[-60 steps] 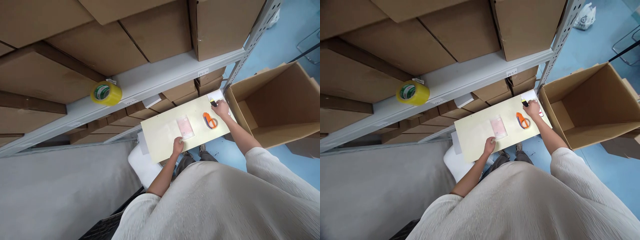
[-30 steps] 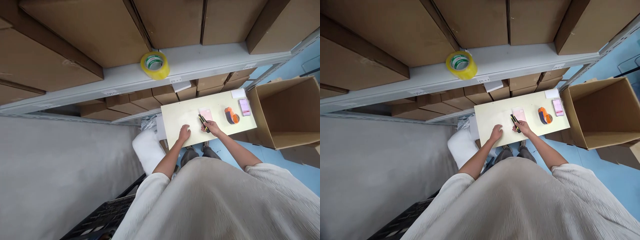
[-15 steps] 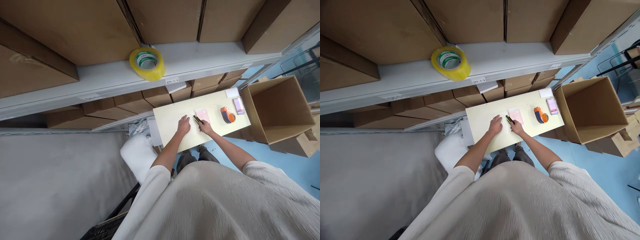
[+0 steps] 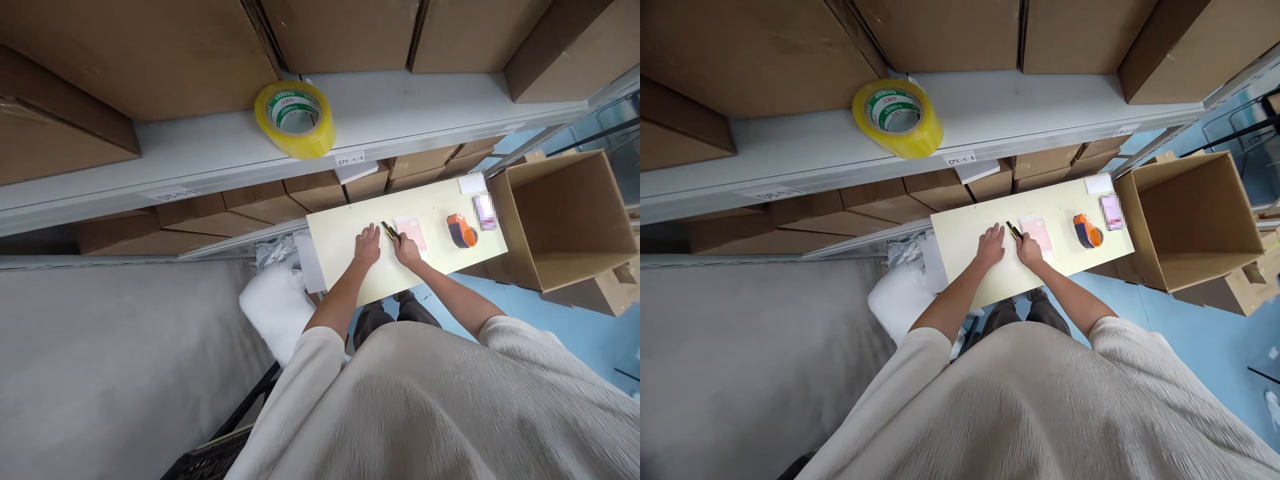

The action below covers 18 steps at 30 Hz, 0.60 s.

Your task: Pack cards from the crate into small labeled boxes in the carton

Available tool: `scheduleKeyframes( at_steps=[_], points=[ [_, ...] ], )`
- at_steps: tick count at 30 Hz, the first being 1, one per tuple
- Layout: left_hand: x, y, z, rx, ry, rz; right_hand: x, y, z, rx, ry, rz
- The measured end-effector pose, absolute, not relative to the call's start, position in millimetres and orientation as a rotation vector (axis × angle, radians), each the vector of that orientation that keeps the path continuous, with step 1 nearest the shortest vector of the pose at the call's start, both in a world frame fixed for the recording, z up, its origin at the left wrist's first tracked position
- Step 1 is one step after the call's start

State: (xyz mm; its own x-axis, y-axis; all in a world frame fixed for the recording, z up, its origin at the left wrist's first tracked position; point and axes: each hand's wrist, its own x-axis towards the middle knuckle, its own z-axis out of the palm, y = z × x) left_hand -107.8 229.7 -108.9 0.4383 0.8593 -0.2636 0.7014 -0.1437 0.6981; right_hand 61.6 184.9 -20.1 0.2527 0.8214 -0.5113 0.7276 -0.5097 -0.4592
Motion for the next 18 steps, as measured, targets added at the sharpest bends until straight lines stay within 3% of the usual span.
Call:
scheduleKeyframes(
  at_steps=[9, 18],
  points=[
    [-105.7, 242.4, -71.6, 2.128, 1.357, -0.289, 37.8, 194.8, 1.4, -2.590, -1.787, 1.074],
    [-101.9, 250.5, -61.8, 2.122, 1.370, -0.378, 29.8, 195.7, 6.7, -2.610, -1.900, 1.109]
  ],
)
